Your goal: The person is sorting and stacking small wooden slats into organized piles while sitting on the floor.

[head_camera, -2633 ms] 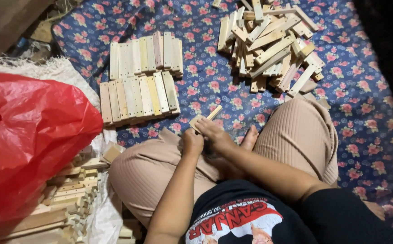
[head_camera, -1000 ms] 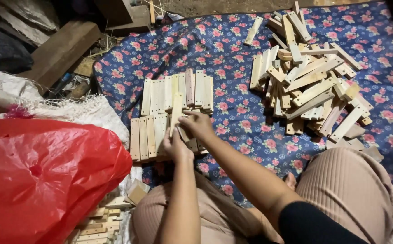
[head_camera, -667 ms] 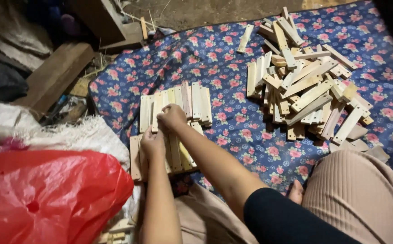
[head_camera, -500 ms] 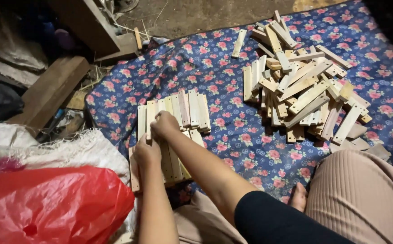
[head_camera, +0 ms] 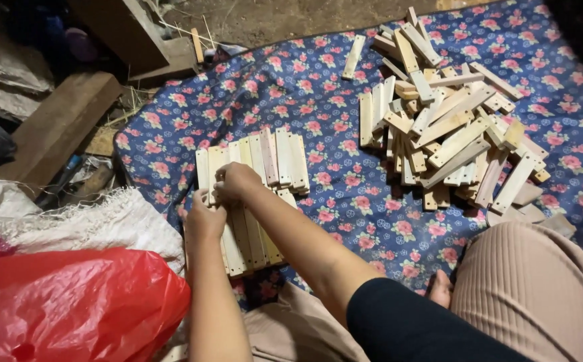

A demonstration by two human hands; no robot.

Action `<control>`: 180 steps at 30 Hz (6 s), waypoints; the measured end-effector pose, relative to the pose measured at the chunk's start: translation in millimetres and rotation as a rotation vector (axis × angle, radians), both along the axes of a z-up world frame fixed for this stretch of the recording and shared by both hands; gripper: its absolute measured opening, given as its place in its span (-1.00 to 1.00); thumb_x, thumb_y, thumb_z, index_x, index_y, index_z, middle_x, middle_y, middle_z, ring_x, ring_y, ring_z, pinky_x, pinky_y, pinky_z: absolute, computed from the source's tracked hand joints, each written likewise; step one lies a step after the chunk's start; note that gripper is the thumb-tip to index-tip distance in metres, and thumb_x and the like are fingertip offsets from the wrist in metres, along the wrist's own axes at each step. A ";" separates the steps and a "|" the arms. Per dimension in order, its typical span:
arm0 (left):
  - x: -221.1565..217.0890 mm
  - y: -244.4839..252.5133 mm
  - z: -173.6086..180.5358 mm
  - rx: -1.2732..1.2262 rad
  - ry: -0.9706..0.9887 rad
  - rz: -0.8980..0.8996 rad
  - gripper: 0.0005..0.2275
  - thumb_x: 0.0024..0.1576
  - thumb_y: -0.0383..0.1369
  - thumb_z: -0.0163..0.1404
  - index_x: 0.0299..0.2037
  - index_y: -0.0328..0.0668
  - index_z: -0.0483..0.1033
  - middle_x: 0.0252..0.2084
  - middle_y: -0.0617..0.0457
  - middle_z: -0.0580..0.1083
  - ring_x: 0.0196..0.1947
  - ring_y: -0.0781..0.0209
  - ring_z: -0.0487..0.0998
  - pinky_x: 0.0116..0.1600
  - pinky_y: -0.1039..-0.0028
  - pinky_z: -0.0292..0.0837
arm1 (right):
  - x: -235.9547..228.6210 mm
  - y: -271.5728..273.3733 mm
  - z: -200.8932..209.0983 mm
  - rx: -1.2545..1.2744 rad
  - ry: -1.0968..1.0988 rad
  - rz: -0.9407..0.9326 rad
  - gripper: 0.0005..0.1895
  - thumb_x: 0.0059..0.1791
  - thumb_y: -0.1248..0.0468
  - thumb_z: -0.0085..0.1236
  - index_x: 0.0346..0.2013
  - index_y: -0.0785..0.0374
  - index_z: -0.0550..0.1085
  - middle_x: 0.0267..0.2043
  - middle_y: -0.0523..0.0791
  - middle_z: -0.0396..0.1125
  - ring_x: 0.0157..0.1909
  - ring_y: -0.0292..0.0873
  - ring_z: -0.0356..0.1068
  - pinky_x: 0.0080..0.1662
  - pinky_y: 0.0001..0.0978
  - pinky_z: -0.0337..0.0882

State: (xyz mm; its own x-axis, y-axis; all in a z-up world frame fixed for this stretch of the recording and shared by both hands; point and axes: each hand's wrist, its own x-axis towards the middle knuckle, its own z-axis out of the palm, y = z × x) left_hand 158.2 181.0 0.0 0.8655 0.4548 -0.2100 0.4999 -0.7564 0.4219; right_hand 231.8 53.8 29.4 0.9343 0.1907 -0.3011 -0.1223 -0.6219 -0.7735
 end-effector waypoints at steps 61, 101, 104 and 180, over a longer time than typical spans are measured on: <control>-257.3 -252.2 -38.4 -0.387 -0.492 -0.209 -0.64 -0.18 -0.33 0.30 -0.14 -0.22 0.70 -0.39 -0.10 0.58 -0.30 -0.06 0.66 -0.26 0.26 0.67 | -278.9 -301.0 99.2 0.215 0.440 -0.496 -0.65 0.02 0.16 0.01 -0.17 0.35 0.64 -0.18 -0.03 0.55 -0.13 -0.13 0.50 0.00 -0.39 0.39; -256.7 -216.3 -47.4 -0.343 -0.339 -0.205 -0.75 -0.13 -0.32 0.25 -0.22 -0.10 0.66 -0.47 -0.01 0.56 -0.37 0.03 0.64 -0.22 0.26 0.60 | -331.3 -253.8 -4.8 0.127 -0.438 0.134 -0.56 0.07 0.28 -0.07 0.25 0.30 0.39 0.25 0.07 0.32 0.28 0.13 0.31 0.33 -0.22 0.28; -257.2 -220.5 -25.5 -0.309 -0.305 -0.197 -0.84 -0.13 -0.36 0.20 -0.33 -0.10 0.66 -0.50 -0.04 0.53 -0.36 -0.06 0.63 -0.20 0.19 0.58 | -325.2 -259.9 -64.6 -0.052 -0.575 0.267 -0.37 -0.02 0.22 0.08 0.37 0.11 0.28 0.35 -0.06 0.26 0.27 0.00 0.35 0.30 -0.30 0.34; -253.0 -223.0 -37.4 -0.362 -0.243 -0.148 -0.89 -0.08 -0.39 0.15 -0.35 -0.07 0.66 -0.53 -0.01 0.56 -0.37 -0.01 0.65 -0.27 0.20 0.57 | -344.9 -241.8 -110.6 -0.127 -0.744 0.158 -0.48 0.03 0.28 0.00 0.32 0.20 0.35 0.27 0.06 0.32 0.35 0.02 0.28 0.35 -0.32 0.25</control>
